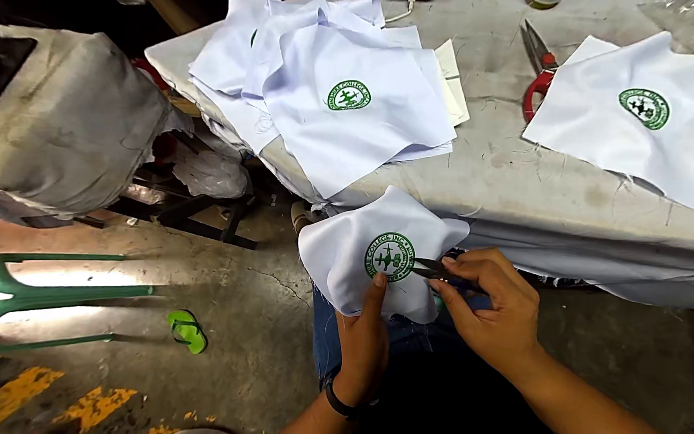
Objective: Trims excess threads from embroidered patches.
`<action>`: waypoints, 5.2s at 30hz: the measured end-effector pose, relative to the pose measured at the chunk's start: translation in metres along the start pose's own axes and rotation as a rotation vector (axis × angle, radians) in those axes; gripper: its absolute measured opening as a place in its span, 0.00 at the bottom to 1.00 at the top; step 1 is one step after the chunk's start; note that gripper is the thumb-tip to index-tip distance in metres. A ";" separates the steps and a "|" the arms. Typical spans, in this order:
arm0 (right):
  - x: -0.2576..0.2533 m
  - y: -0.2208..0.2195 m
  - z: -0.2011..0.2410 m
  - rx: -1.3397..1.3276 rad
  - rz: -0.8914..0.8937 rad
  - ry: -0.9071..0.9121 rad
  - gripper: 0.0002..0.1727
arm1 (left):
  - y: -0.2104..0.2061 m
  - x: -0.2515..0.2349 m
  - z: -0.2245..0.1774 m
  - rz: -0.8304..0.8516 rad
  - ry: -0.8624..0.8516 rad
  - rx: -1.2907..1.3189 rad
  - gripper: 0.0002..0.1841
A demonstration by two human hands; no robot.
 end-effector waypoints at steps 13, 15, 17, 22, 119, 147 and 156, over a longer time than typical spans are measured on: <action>-0.001 -0.002 0.001 0.024 0.012 0.025 0.12 | 0.003 0.002 0.004 0.039 -0.097 -0.035 0.14; -0.001 -0.003 0.001 0.015 0.006 0.028 0.11 | 0.003 0.002 0.003 0.044 -0.097 -0.037 0.14; 0.000 -0.005 -0.001 0.006 -0.007 0.043 0.10 | 0.003 0.001 0.002 0.037 -0.088 -0.050 0.14; 0.000 -0.007 -0.002 -0.002 -0.008 0.057 0.10 | 0.004 0.000 0.001 0.037 -0.083 -0.051 0.15; -0.014 0.000 -0.014 -0.115 0.256 0.007 0.10 | 0.007 -0.005 -0.003 0.039 0.013 -0.111 0.15; -0.019 0.008 -0.005 0.041 0.138 0.128 0.10 | 0.005 -0.005 -0.003 0.088 -0.194 -0.162 0.15; -0.007 -0.002 -0.007 0.000 0.068 0.108 0.11 | 0.005 -0.006 -0.007 0.098 -0.198 -0.191 0.16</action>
Point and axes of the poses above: each hand's wrist, its own x-axis away from the middle knuckle, its own y-axis out of the back of the hand, z = x × y, the point moved 1 cm from there along -x, towards the middle knuckle, and after that the axes turned 8 degrees about -z, right-handed, at the moved point
